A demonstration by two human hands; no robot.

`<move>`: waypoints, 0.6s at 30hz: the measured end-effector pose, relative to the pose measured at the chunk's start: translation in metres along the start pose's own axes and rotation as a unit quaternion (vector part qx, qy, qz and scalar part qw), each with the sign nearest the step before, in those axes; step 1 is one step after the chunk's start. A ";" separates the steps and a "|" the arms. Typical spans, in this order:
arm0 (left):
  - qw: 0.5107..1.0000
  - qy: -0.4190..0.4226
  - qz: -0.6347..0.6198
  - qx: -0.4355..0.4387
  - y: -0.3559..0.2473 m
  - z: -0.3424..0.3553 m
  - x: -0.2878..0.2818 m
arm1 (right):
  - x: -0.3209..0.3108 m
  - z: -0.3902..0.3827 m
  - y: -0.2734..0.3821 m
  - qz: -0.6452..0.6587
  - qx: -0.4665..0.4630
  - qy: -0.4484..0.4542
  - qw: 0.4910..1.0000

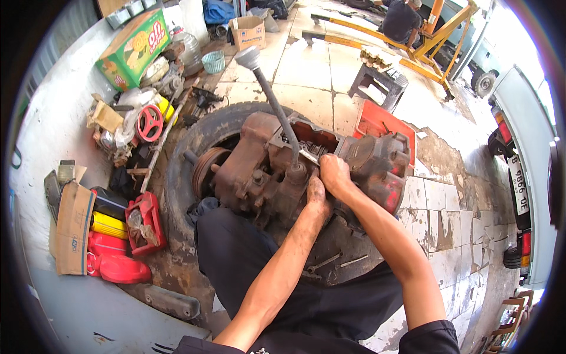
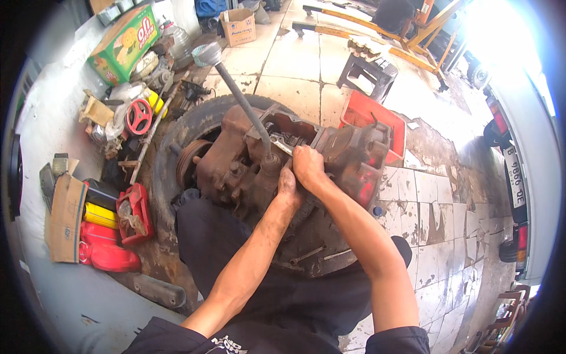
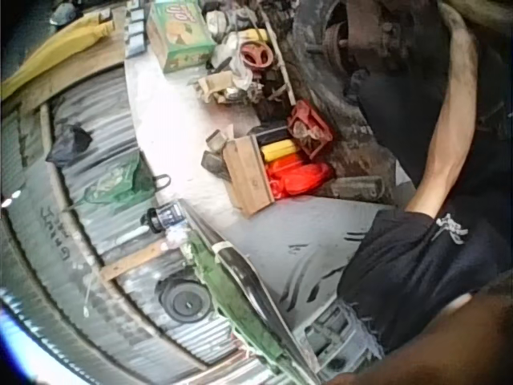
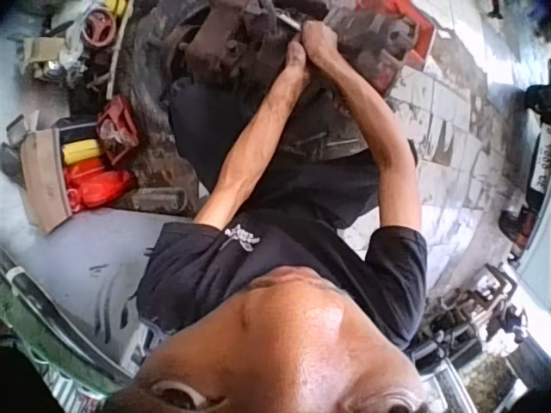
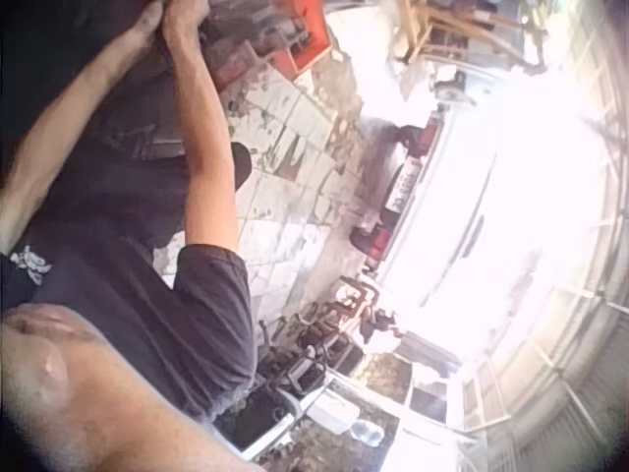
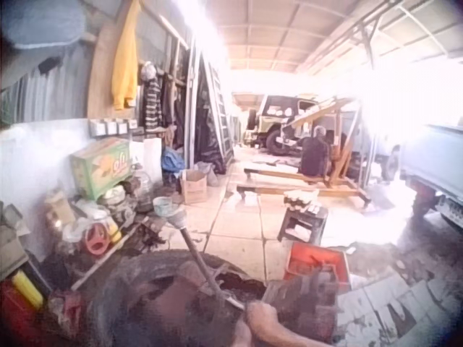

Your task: The person sits on the floor and uses a wrench to loosen and remove bolts from a rusty engine block resting on a tire. They manipulate the internal gears and components with their hands and the tool throughout the process.

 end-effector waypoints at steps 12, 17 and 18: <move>0.997 0.061 -0.046 -0.019 -0.001 -0.007 0.001 | 0.012 -0.008 0.018 -0.007 -0.047 -0.017 0.999; 0.999 0.039 -0.001 -0.021 -0.004 0.001 -0.005 | 0.010 0.001 0.010 0.009 -0.024 0.012 1.000; 1.000 0.012 0.020 -0.009 -0.005 -0.001 -0.007 | 0.010 0.000 0.007 0.026 -0.022 0.006 0.999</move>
Point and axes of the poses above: each hand's wrist, its own z-axis towards the middle knuckle, its own x-axis out of the palm, y = z × x, the point moved 9 cm from there along z, towards the middle knuckle, and after that the axes turned 15 degrees about y, right-handed, at the moved point
